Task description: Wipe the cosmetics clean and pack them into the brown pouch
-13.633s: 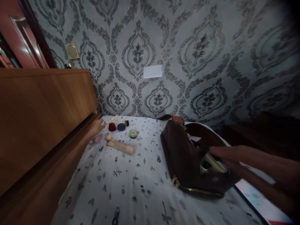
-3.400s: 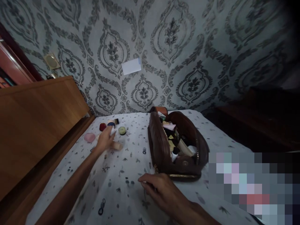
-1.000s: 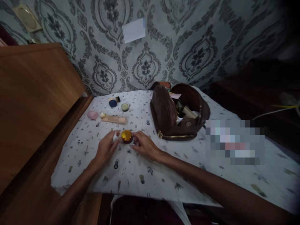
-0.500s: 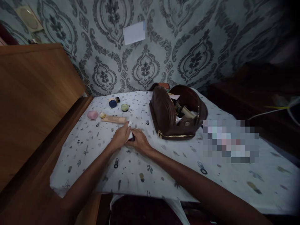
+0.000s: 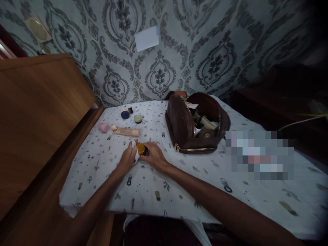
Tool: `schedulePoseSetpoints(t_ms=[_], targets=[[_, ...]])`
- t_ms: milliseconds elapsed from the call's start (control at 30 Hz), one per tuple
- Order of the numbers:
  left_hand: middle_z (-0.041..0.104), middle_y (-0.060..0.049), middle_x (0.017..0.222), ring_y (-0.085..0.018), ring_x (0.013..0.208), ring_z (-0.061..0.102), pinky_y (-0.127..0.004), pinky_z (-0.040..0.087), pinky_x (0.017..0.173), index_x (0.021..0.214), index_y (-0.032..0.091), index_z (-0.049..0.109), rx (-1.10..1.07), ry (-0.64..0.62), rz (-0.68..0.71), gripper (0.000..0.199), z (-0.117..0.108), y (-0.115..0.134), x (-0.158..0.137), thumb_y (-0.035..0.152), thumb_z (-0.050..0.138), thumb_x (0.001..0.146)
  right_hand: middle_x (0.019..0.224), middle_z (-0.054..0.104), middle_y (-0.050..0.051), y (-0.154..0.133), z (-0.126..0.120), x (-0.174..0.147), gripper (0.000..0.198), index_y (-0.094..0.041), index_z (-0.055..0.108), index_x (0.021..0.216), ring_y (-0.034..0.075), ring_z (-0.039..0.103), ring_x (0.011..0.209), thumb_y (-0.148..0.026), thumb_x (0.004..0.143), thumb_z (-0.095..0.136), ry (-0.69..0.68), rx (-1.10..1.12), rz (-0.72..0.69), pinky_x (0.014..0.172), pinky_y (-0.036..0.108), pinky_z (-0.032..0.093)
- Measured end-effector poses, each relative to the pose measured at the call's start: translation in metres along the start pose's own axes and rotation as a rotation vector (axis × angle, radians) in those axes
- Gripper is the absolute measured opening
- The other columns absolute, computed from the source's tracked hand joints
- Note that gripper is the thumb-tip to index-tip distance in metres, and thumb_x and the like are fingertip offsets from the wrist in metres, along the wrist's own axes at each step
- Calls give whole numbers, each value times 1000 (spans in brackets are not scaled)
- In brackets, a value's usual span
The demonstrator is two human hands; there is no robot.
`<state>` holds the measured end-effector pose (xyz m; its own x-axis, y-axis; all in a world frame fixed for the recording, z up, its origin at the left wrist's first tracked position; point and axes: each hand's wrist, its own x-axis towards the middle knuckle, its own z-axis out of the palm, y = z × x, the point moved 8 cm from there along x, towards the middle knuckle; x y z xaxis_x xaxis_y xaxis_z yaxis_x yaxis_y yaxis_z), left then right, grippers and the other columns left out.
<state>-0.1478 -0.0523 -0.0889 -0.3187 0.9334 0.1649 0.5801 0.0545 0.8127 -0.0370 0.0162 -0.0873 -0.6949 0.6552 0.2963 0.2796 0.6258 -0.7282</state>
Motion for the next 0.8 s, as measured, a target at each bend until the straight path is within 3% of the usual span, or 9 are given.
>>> schedulePoseSetpoints(t_ms=[133, 233, 400, 600, 800], targets=[[46, -17, 151, -27, 142, 42, -47, 31, 119, 146, 15, 38, 197, -57, 107, 57, 5, 5, -18, 44, 44, 97, 103, 68, 9, -1, 0, 0, 34, -15, 67, 107, 26, 56, 98, -19, 74, 74, 3, 4, -18, 90, 39, 43], [42, -20, 153, -30, 142, 41, -49, 33, 118, 150, 13, 30, 275, -54, 112, 67, 5, 1, -22, 44, 50, 94, 105, 68, 10, -2, -1, -1, 38, -16, 66, 109, 27, 56, 98, -19, 72, 74, -11, 35, -41, 90, 40, 43], [48, -19, 149, -30, 139, 45, -49, 36, 115, 148, 16, 33, 274, -32, 80, 63, 2, -3, -20, 43, 50, 94, 106, 67, 8, -2, -4, -5, 41, -18, 62, 111, 26, 57, 101, -15, 70, 70, -13, 157, -51, 88, 38, 45], [61, -13, 135, -26, 134, 51, -45, 36, 116, 141, 19, 46, 165, 17, 128, 48, -4, 8, -25, 40, 40, 99, 91, 64, 0, -2, -10, -7, 34, -20, 58, 100, 19, 59, 82, -21, 68, 70, 62, 269, -34, 78, 31, 46], [50, -17, 145, -26, 136, 48, -46, 39, 113, 149, 16, 32, 239, 70, 184, 56, -1, 27, -30, 38, 43, 98, 95, 57, 3, -12, -12, -10, 33, -20, 57, 97, 20, 58, 88, -13, 66, 64, 105, 220, -162, 78, 31, 46]])
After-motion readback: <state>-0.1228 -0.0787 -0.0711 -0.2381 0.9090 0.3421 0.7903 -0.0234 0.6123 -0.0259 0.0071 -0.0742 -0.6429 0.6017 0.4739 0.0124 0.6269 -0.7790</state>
